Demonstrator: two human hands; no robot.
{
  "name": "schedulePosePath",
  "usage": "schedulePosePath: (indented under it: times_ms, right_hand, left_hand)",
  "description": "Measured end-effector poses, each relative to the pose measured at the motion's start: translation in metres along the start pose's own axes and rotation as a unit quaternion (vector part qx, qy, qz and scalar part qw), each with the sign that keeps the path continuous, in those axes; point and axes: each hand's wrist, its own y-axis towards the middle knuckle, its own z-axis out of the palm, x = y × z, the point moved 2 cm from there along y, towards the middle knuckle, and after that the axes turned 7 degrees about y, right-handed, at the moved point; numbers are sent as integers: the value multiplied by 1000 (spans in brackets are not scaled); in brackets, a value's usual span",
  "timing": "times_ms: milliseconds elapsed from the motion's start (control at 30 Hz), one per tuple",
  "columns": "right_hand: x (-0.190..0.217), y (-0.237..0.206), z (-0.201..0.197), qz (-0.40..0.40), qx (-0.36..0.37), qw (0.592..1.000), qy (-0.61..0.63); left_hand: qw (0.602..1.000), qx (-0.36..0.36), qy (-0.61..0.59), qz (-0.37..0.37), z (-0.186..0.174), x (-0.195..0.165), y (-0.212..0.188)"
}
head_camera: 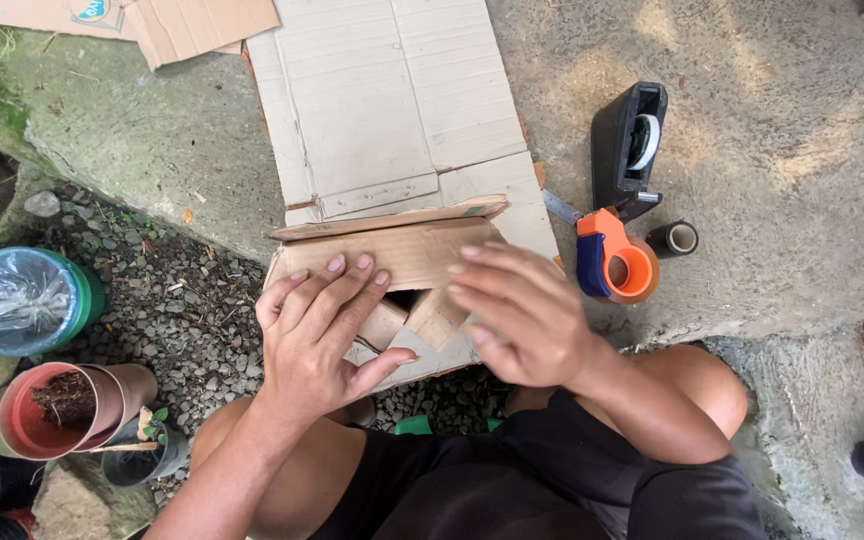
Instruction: The person tapes a cardboard box closed using a handheld tape dispenser, then uses scissors to trim excess cardboard flaps and folds the box into a compact shape.
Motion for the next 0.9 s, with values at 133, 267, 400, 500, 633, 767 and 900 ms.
schedulePosePath:
  times_ms: [133,267,400,500,633,767,900]
  right_hand:
    - [17,3,13,46,60,997,-11]
    - [24,14,17,79,57,995,-18]
    - [27,21,13,69,32,996,-39]
    - [27,22,12,73,45,995,-45]
    - [26,27,18,75,57,993,-68]
    - [24,36,22,71,79,992,-70]
    - [19,47,26,70,152,983,-71]
  left_hand:
    - [1000,3,3,4,0,0,-1]
    - [999,7,-41,10,-1,7,-3]
    - [975,-98,-161,-119,-6,26,-2]
    - [945,-108,-227,-208,-7,40,-1]
    - [806,5,-463,-369,15,48,7]
    - [723,37,-544,-424,26,57,7]
    - [726,59,-529,-436,28,66,1]
